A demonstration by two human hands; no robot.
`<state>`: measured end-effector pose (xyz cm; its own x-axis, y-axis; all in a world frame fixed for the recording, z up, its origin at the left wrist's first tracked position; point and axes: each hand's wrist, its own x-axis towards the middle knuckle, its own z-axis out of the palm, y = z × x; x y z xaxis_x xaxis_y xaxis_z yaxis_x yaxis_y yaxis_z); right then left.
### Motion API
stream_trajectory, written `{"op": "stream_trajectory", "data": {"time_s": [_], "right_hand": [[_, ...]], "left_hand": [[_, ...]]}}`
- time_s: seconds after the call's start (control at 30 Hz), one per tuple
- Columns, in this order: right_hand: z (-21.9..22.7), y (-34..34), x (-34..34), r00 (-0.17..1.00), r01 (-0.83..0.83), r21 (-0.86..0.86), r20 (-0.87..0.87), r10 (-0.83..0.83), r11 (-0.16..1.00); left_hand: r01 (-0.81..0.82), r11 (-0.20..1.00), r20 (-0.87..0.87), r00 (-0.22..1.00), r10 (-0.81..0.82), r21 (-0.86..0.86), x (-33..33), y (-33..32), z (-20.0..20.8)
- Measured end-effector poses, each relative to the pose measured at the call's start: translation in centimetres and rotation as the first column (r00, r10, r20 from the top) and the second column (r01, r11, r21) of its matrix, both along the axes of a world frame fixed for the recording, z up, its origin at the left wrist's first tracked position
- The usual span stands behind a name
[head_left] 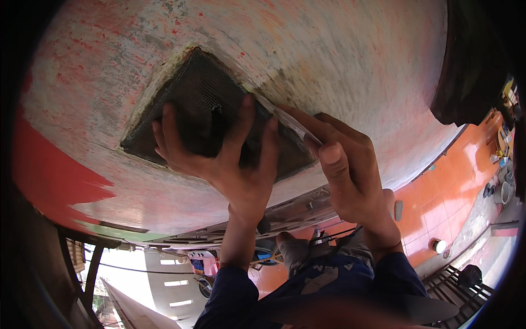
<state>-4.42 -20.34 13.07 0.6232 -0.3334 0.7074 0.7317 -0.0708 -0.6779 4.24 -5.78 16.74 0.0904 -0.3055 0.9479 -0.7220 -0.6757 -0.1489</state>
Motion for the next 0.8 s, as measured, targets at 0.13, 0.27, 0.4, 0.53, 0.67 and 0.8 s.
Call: {"op": "stream_trajectory", "data": {"time_s": [0.13,0.27,0.4,0.53,0.67,0.8], "right_hand": [[0.6,0.4,-0.1,0.998,0.056,-0.017,-0.021,-0.057,0.998],[0.4,0.3,-0.8,0.995,0.039,-0.021,-0.096,-0.041,0.999],[-1.4,1.0,-1.7,0.989,0.026,0.038,-0.148,-0.02,0.999],[-3.9,2.1,-2.4,0.972,-0.072,0.136,-0.211,0.1,0.988],[-5.4,2.7,-2.2,0.969,-0.079,0.14,-0.224,0.109,0.987],[-5.5,2.9,-1.7,0.973,0.031,0.073,-0.231,-0.014,0.997]], "left_hand": [[0.045,0.999,0.008,0.999,-0.044,-0.018,0.2,-0.1,-0.1],[0.066,0.997,0.021,0.998,-0.066,-0.035,0.4,-0.2,-0.1],[-0.016,0.999,0.031,0.999,0.015,0.032,-0.1,-0.1,-0.1],[-0.098,0.99,0.009,0.995,0.098,0.097,-1.0,-0.1,-0.1],[-0.103,0.99,-0.011,0.994,0.104,0.101,-1.2,-0.1,0.0],[-0.076,0.992,-0.014,0.997,0.078,0.106,-1.1,-0.1,0.1]]}}
